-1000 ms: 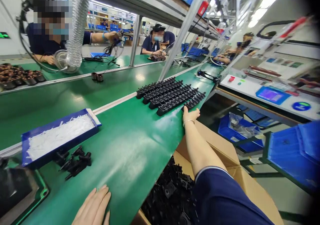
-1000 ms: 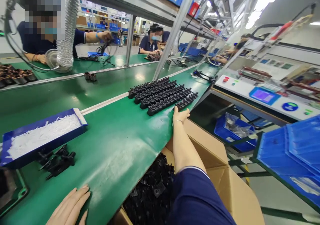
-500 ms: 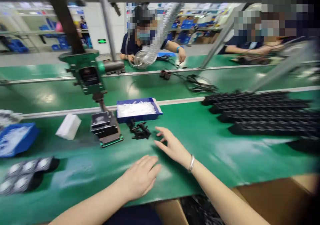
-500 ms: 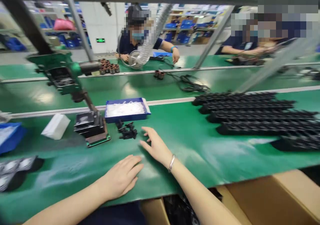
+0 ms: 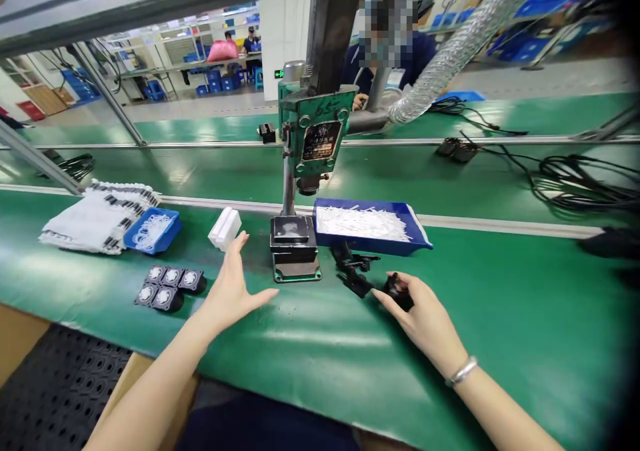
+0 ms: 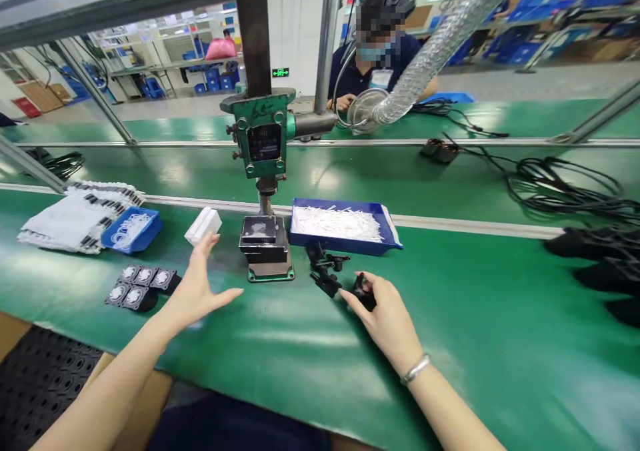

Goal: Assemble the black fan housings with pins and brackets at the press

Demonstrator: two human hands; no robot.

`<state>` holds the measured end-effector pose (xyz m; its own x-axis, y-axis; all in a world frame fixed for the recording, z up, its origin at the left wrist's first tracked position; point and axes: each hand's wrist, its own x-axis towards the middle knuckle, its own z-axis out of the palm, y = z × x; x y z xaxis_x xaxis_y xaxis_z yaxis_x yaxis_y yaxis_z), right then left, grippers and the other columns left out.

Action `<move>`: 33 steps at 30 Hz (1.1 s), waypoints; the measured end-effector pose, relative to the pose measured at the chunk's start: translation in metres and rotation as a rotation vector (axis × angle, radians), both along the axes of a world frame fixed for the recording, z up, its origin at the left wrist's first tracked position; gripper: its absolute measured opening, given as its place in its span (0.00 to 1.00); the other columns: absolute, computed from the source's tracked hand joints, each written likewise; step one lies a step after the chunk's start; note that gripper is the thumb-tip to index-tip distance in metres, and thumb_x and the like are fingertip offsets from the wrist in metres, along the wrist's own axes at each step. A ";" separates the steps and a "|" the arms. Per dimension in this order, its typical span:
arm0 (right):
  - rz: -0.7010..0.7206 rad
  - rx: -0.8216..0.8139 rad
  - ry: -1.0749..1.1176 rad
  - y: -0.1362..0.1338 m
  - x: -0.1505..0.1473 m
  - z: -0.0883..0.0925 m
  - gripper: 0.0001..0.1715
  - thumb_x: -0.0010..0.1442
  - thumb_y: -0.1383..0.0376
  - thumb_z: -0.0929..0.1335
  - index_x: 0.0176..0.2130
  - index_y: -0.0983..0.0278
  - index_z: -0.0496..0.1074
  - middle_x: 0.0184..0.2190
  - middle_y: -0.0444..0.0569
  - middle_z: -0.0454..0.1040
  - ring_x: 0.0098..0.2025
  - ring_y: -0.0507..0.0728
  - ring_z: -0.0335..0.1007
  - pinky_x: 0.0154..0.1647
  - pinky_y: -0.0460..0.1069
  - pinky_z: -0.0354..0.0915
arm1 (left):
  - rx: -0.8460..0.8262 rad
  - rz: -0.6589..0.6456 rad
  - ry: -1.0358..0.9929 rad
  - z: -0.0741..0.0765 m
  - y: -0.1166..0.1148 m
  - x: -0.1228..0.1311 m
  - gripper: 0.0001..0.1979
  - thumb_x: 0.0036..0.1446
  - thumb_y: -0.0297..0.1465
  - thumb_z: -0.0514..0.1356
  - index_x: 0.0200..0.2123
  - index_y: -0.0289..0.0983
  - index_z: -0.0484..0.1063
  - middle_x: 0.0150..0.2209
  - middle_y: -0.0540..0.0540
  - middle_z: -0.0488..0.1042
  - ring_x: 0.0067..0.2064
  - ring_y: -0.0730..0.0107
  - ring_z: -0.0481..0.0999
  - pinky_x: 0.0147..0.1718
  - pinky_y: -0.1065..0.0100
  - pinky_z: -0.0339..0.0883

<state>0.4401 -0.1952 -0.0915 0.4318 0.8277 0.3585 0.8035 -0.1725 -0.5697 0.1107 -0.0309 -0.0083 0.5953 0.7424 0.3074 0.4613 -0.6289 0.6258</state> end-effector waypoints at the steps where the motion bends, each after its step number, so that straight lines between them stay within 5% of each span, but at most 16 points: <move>1: -0.011 0.026 -0.009 0.001 -0.003 0.003 0.40 0.58 0.34 0.61 0.47 0.65 0.69 0.34 0.53 0.73 0.36 0.62 0.71 0.40 0.57 0.70 | -0.074 -0.030 -0.029 -0.009 0.006 0.010 0.59 0.49 0.40 0.70 0.70 0.39 0.31 0.70 0.29 0.43 0.71 0.42 0.48 0.67 0.42 0.48; 7: 0.080 0.156 -0.084 0.001 -0.040 0.022 0.25 0.63 0.48 0.66 0.50 0.64 0.68 0.34 0.51 0.71 0.35 0.59 0.70 0.39 0.55 0.69 | -0.293 -0.074 -0.079 -0.054 0.036 0.063 0.74 0.39 0.37 0.76 0.69 0.38 0.18 0.69 0.23 0.46 0.70 0.41 0.53 0.65 0.42 0.49; 11: 0.345 0.109 0.033 0.016 -0.077 0.028 0.20 0.65 0.55 0.67 0.52 0.63 0.68 0.38 0.53 0.73 0.40 0.59 0.71 0.43 0.55 0.70 | -0.227 -0.084 -0.095 -0.053 0.040 0.069 0.73 0.37 0.36 0.75 0.69 0.39 0.20 0.68 0.27 0.52 0.67 0.46 0.60 0.65 0.48 0.53; 18: 0.246 -0.104 0.310 0.052 -0.111 0.022 0.33 0.64 0.54 0.66 0.62 0.67 0.61 0.40 0.55 0.75 0.41 0.60 0.73 0.46 0.57 0.72 | -0.246 -0.128 -0.045 -0.040 0.056 0.060 0.72 0.38 0.37 0.74 0.70 0.39 0.21 0.61 0.34 0.68 0.63 0.50 0.68 0.63 0.51 0.58; 23: 0.286 -0.087 0.192 0.054 -0.112 0.017 0.36 0.64 0.52 0.67 0.64 0.66 0.61 0.43 0.57 0.76 0.45 0.63 0.73 0.49 0.60 0.70 | -0.252 -0.166 -0.019 -0.037 0.072 0.050 0.65 0.37 0.39 0.75 0.70 0.37 0.36 0.63 0.33 0.65 0.63 0.49 0.67 0.63 0.51 0.59; 27: 0.296 -0.113 0.201 0.053 -0.109 0.020 0.38 0.63 0.50 0.67 0.64 0.67 0.60 0.43 0.56 0.76 0.45 0.63 0.73 0.49 0.59 0.70 | -0.324 -0.065 -0.015 -0.038 0.079 0.049 0.40 0.44 0.44 0.71 0.59 0.37 0.64 0.56 0.38 0.73 0.58 0.49 0.73 0.59 0.49 0.64; 33: 0.297 -0.154 0.245 0.056 -0.106 0.027 0.43 0.61 0.49 0.68 0.66 0.68 0.58 0.42 0.56 0.77 0.46 0.64 0.74 0.48 0.58 0.70 | -0.307 0.047 0.009 -0.036 0.078 0.056 0.31 0.44 0.45 0.70 0.48 0.35 0.70 0.47 0.38 0.79 0.49 0.49 0.79 0.52 0.50 0.71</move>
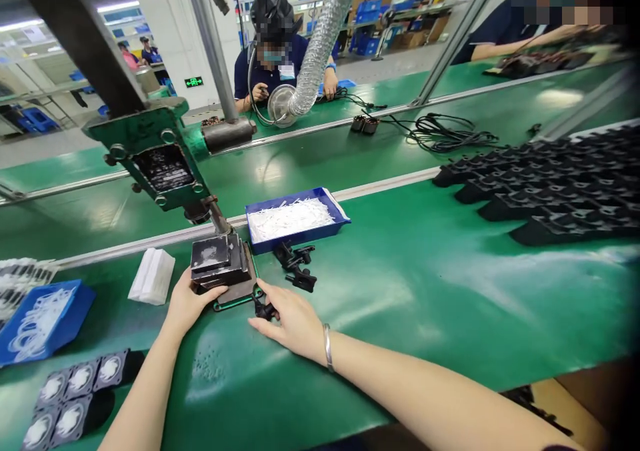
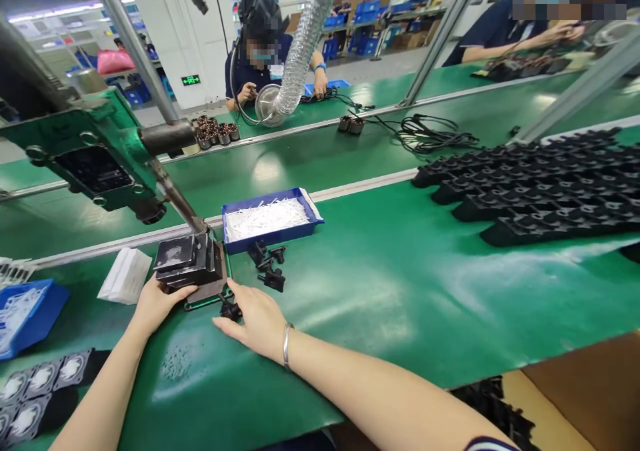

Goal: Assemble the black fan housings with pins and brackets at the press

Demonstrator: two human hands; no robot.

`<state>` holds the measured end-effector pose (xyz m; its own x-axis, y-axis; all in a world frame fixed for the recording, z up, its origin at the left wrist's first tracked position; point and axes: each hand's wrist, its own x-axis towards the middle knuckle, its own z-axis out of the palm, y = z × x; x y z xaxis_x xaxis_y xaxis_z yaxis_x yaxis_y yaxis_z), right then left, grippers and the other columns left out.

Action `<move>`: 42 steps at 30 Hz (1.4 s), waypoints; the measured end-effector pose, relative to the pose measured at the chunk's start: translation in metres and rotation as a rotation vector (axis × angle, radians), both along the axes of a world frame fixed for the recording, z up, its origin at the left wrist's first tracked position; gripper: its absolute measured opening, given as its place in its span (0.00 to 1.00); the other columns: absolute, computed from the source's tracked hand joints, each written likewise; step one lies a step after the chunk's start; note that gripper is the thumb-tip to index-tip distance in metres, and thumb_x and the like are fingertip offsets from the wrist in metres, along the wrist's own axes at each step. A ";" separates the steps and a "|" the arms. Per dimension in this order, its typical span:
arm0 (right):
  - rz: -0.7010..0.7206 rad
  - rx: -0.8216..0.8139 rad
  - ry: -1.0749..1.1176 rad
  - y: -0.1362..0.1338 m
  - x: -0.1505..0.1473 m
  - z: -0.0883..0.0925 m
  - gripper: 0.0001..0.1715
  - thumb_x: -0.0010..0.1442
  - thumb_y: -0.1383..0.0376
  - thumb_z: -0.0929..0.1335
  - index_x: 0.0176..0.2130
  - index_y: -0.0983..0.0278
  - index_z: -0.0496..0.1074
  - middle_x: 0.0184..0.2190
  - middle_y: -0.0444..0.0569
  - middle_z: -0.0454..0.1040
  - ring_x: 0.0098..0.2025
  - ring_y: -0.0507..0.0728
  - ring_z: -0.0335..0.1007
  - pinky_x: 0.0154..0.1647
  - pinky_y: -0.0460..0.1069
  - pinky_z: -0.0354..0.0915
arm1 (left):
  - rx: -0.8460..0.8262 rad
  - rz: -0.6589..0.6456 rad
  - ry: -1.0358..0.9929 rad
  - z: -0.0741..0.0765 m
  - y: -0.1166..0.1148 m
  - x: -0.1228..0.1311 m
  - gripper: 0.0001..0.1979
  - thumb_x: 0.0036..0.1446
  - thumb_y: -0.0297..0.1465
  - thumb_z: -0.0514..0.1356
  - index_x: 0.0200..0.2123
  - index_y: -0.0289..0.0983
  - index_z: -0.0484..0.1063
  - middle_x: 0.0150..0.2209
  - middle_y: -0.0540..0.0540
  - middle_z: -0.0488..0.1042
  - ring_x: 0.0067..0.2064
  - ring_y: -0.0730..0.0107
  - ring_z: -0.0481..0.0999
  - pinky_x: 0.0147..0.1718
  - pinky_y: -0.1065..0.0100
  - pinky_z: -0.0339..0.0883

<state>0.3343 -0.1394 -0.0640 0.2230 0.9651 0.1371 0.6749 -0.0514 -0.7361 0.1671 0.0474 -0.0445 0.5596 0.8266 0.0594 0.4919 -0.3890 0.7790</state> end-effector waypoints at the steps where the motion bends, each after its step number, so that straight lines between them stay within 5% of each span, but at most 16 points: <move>1: -0.002 -0.002 0.003 0.000 0.000 0.000 0.43 0.61 0.48 0.68 0.66 0.68 0.58 0.42 0.55 0.77 0.45 0.64 0.74 0.48 0.58 0.70 | 0.001 0.017 0.007 0.001 -0.001 0.001 0.31 0.44 0.45 0.71 0.48 0.35 0.70 0.46 0.38 0.79 0.48 0.49 0.80 0.51 0.50 0.72; 10: -0.014 0.002 0.030 0.003 0.004 -0.005 0.45 0.60 0.45 0.68 0.66 0.66 0.58 0.39 0.53 0.78 0.44 0.63 0.74 0.48 0.56 0.69 | -0.016 0.073 0.051 0.004 -0.001 0.006 0.29 0.41 0.45 0.72 0.43 0.36 0.71 0.45 0.38 0.80 0.47 0.48 0.80 0.48 0.51 0.74; 17: -0.006 0.006 0.121 0.002 0.007 0.002 0.41 0.59 0.49 0.70 0.64 0.64 0.61 0.38 0.51 0.77 0.40 0.60 0.73 0.44 0.54 0.67 | -0.015 0.031 0.020 0.001 0.000 0.004 0.36 0.43 0.46 0.71 0.53 0.35 0.67 0.50 0.36 0.76 0.54 0.47 0.76 0.55 0.48 0.68; 21: -0.031 0.027 0.176 0.000 0.009 0.002 0.36 0.59 0.52 0.70 0.61 0.63 0.59 0.36 0.45 0.73 0.31 0.53 0.70 0.34 0.48 0.65 | -0.047 -0.005 -0.204 0.013 -0.006 0.010 0.43 0.47 0.43 0.70 0.63 0.40 0.56 0.61 0.37 0.67 0.61 0.51 0.70 0.59 0.52 0.65; 27: -0.048 0.037 0.246 0.000 0.008 -0.001 0.27 0.59 0.55 0.71 0.53 0.62 0.61 0.34 0.41 0.70 0.26 0.49 0.64 0.28 0.46 0.60 | 0.073 0.020 -0.119 0.036 -0.012 0.017 0.42 0.45 0.43 0.71 0.59 0.39 0.58 0.56 0.39 0.70 0.56 0.52 0.74 0.56 0.51 0.68; 34: -0.039 0.038 0.267 0.001 0.008 0.000 0.24 0.58 0.55 0.71 0.50 0.61 0.65 0.34 0.42 0.69 0.27 0.49 0.63 0.30 0.45 0.59 | 0.103 0.014 -0.098 0.032 -0.008 0.016 0.41 0.43 0.43 0.72 0.57 0.39 0.59 0.53 0.40 0.73 0.54 0.50 0.75 0.54 0.49 0.69; 37: -0.038 0.036 0.288 0.001 0.008 -0.002 0.23 0.57 0.55 0.72 0.48 0.61 0.64 0.32 0.41 0.68 0.27 0.49 0.62 0.29 0.45 0.58 | 0.134 -0.066 -0.221 0.035 -0.003 0.014 0.44 0.45 0.43 0.71 0.62 0.40 0.55 0.61 0.37 0.65 0.62 0.51 0.68 0.60 0.49 0.62; 39: -0.037 0.033 0.302 0.001 0.007 -0.003 0.21 0.57 0.56 0.72 0.45 0.61 0.63 0.32 0.40 0.68 0.26 0.48 0.61 0.29 0.45 0.58 | 0.213 -0.112 -0.267 0.043 -0.001 0.013 0.41 0.50 0.42 0.69 0.63 0.42 0.55 0.65 0.38 0.61 0.66 0.53 0.62 0.64 0.49 0.56; 42: -0.031 0.029 0.298 0.002 0.006 -0.005 0.18 0.57 0.56 0.71 0.41 0.61 0.63 0.30 0.40 0.67 0.25 0.48 0.59 0.28 0.45 0.57 | 0.298 -0.196 -0.198 0.058 0.000 0.015 0.27 0.55 0.39 0.66 0.57 0.42 0.66 0.58 0.41 0.70 0.62 0.54 0.68 0.62 0.48 0.57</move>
<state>0.3405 -0.1378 -0.0694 0.2867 0.9540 0.0883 0.4274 -0.0449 -0.9030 0.1821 0.0471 0.0139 0.6588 0.6354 0.4029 0.2375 -0.6837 0.6900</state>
